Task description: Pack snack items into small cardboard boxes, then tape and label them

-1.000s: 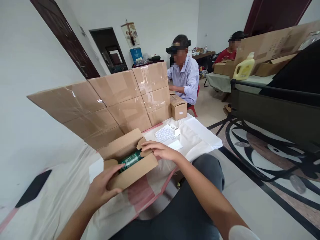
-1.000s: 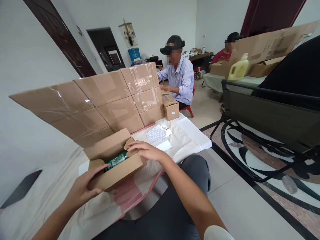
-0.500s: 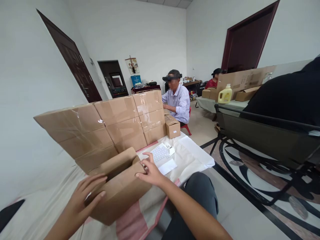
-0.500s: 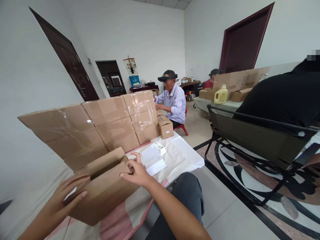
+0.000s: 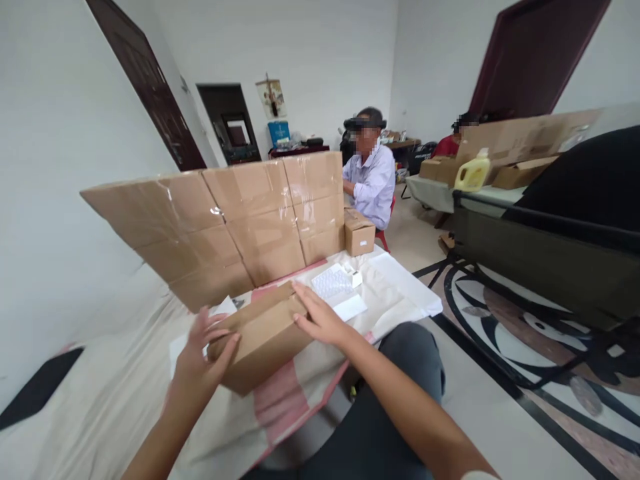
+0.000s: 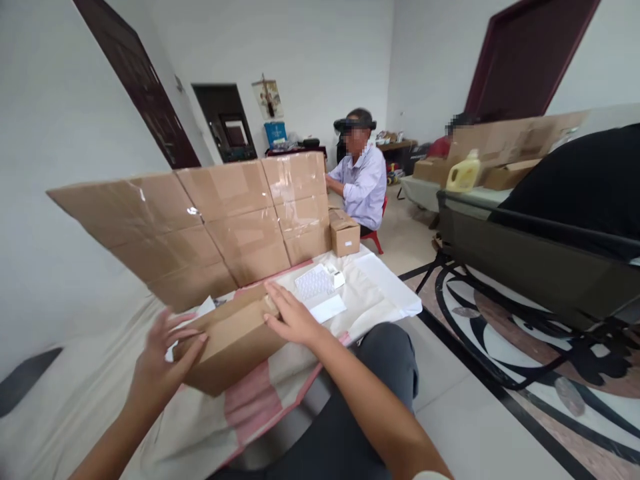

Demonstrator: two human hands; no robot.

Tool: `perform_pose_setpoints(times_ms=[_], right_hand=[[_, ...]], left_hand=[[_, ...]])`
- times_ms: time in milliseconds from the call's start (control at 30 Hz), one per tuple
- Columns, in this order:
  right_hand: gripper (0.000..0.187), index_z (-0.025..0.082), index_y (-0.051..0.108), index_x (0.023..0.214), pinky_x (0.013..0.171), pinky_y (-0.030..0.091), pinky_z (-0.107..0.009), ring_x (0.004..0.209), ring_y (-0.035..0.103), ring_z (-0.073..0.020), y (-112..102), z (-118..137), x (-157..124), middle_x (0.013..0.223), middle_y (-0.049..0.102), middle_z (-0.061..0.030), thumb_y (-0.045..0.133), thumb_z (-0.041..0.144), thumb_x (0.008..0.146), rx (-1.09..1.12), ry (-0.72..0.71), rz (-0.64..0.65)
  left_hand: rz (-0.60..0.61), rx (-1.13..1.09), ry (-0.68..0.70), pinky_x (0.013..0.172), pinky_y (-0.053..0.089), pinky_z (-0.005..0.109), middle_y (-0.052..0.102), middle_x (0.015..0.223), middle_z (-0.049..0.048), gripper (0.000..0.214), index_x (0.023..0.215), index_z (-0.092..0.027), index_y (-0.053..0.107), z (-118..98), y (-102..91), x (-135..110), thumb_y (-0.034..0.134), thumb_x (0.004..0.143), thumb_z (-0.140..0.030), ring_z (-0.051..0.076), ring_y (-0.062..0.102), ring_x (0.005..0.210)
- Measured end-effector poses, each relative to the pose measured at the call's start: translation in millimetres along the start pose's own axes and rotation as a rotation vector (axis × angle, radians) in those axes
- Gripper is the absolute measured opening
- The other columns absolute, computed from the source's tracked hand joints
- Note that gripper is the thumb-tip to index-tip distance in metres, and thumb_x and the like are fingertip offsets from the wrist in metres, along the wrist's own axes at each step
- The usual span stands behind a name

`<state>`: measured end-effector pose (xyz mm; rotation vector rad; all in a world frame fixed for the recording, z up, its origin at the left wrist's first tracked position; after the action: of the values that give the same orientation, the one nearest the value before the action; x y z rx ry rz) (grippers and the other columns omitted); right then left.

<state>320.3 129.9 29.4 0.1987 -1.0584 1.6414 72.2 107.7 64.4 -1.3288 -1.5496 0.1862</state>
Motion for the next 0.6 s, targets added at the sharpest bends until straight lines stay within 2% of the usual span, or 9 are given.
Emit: perform_pose_setpoints(times_ms=[67,100,167,233,267,333,433,533,600], right_hand=[[0.075,0.024,0.011,0.167,0.130,0.020,-0.047,0.160,0.018,-0.0238,0.8,1.9,-1.4,0.173,0.019,-0.0108,0.048,0.039,0.104,-0.001,0.004,-0.010],[0.074,0.025,0.012,0.167,0.130,0.021,-0.047,0.160,0.019,-0.0237,1.2,2.2,-1.6,0.172,0.020,-0.0106,0.047,0.039,0.104,0.008,0.004,-0.003],[0.068,0.026,0.017,0.167,0.128,0.026,-0.045,0.157,0.028,-0.0226,-1.7,0.6,-0.6,0.170,0.028,-0.0093,0.045,0.040,0.105,0.036,-0.002,0.028],[0.059,0.026,0.033,0.162,0.124,0.034,-0.044,0.148,0.043,-0.0230,-18.9,-10.9,3.1,0.163,0.043,-0.0092,0.043,0.041,0.105,0.025,0.031,0.005],[0.053,0.025,0.045,0.155,0.121,0.037,-0.043,0.142,0.050,-0.0235,-33.7,-24.4,5.5,0.156,0.052,-0.0093,0.044,0.041,0.105,-0.023,0.101,-0.031],[0.042,0.023,0.064,0.136,0.118,0.039,-0.042,0.133,0.057,-0.0251,-73.3,-64.5,6.6,0.141,0.064,-0.0097,0.048,0.041,0.102,-0.184,0.346,-0.135],[0.035,0.019,0.070,0.121,0.117,0.034,-0.050,0.135,0.051,-0.0320,-130.6,-127.1,-4.8,0.137,0.065,-0.0147,0.054,0.037,0.097,-0.393,0.727,-0.240],[0.025,0.018,0.072,0.101,0.111,0.034,-0.059,0.128,0.053,-0.0372,-154.6,-174.3,-20.5,0.121,0.072,-0.0152,0.058,0.036,0.091,-0.423,0.940,-0.233],[0.023,0.019,0.070,0.088,0.107,0.039,-0.053,0.116,0.059,-0.0328,-156.5,-195.6,-30.9,0.106,0.075,-0.0106,0.057,0.038,0.091,-0.399,1.024,-0.219]], left_hand=[[0.159,0.103,0.093,0.098,0.058,0.046,0.070,0.126,0.0093,0.049,0.145,-0.028,0.050,-16.5,10.6,-1.7,0.048,0.100,-0.049,0.026,0.071,0.109],[0.208,0.160,0.139,0.102,0.055,0.049,0.071,0.127,0.0092,0.044,0.136,-0.027,0.060,-23.7,15.7,-2.6,0.047,0.100,-0.051,0.029,0.068,0.115],[0.227,0.301,0.237,0.108,0.049,0.057,0.069,0.134,0.0110,0.051,0.132,-0.023,0.066,-36.4,23.9,-3.8,0.049,0.098,-0.057,0.037,0.060,0.124],[0.224,0.389,0.301,0.111,0.046,0.061,0.066,0.139,0.0140,0.063,0.137,-0.019,0.063,-41.9,32.6,-5.3,0.051,0.095,-0.064,0.040,0.056,0.130],[0.234,0.410,0.325,0.112,0.045,0.061,0.063,0.143,0.0155,0.069,0.141,-0.016,0.061,-42.0,37.6,-6.4,0.050,0.095,-0.067,0.041,0.054,0.134],[0.274,0.421,0.369,0.116,0.043,0.058,0.053,0.154,0.0172,0.076,0.146,-0.013,0.055,-38.7,47.9,-9.2,0.042,0.097,-0.070,0.039,0.050,0.141],[0.312,0.412,0.370,0.119,0.041,0.054,0.043,0.161,0.0159,0.082,0.150,-0.015,0.052,-28.3,56.2,-10.9,0.035,0.096,-0.074,0.036,0.044,0.147],[0.308,0.403,0.338,0.120,0.041,0.053,0.044,0.161,0.0149,0.085,0.150,-0.016,0.053,-23.4,56.1,-10.5,0.030,0.095,-0.078,0.036,0.042,0.149],[0.305,0.420,0.336,0.119,0.042,0.054,0.045,0.160,0.0148,0.085,0.149,-0.015,0.053,-26.4,54.7,-10.5,0.027,0.096,-0.077,0.036,0.044,0.148]])
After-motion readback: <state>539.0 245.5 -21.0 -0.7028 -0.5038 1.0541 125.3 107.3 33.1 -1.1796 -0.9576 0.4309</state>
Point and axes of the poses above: each hand's wrist, its own x-axis towards the middle knuckle, its own y-axis out of the palm, z = x × y, the point moved 9 cm from there along x, towards the middle knuckle
